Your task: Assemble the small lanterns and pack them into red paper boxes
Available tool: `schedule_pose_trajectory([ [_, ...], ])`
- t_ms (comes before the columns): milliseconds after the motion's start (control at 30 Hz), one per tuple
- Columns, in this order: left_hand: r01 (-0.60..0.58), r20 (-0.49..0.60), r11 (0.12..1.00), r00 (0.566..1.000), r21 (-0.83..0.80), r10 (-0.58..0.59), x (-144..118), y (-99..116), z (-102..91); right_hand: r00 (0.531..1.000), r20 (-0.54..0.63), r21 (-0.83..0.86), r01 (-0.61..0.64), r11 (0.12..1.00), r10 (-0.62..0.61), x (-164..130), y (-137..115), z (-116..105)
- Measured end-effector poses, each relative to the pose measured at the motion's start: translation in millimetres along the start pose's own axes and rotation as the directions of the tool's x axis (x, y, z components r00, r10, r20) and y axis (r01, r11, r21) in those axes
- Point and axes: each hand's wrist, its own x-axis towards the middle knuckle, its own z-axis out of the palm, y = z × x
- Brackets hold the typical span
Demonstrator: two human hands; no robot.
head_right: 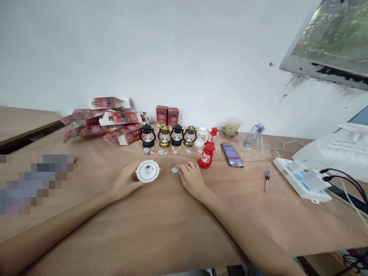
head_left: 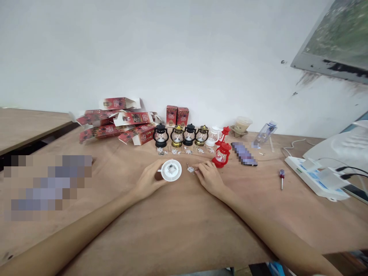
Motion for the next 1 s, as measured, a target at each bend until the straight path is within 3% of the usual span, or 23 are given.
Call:
schedule_pose_trajectory([
  [200,-0.049,0.019,0.999,0.999,-0.013,0.049,0.3,2.2,0.2,0.996,-0.072,0.030,0.047,0.998,-0.045,0.3,0.4,2.0],
  [333,-0.078,0.036,0.997,0.996,0.000,0.078,-0.4,2.0,0.5,0.982,-0.180,0.084,0.075,0.994,-0.059,0.3,0.0,-0.7],
  [467,-0.049,0.059,0.997,0.997,0.052,0.046,-1.9,2.3,0.4,0.947,-0.319,0.167,0.092,0.982,-0.035,0.1,-10.4,-10.1],
  [600,-0.070,0.035,0.994,0.997,0.084,0.067,-2.5,3.0,0.6,0.888,-0.455,0.352,0.116,0.929,0.062,-2.1,-30.1,-17.7],
  [767,-0.059,0.028,0.995,0.998,0.085,0.057,-1.3,2.0,1.4,0.883,-0.419,0.550,0.063,0.833,0.209,-8.3,-44.8,-12.1],
  [1000,0.074,0.018,0.997,0.997,0.037,-0.075,-6.2,8.6,12.9,0.895,-0.432,0.560,0.170,0.811,0.111,-11.2,-56.6,-12.5],
])
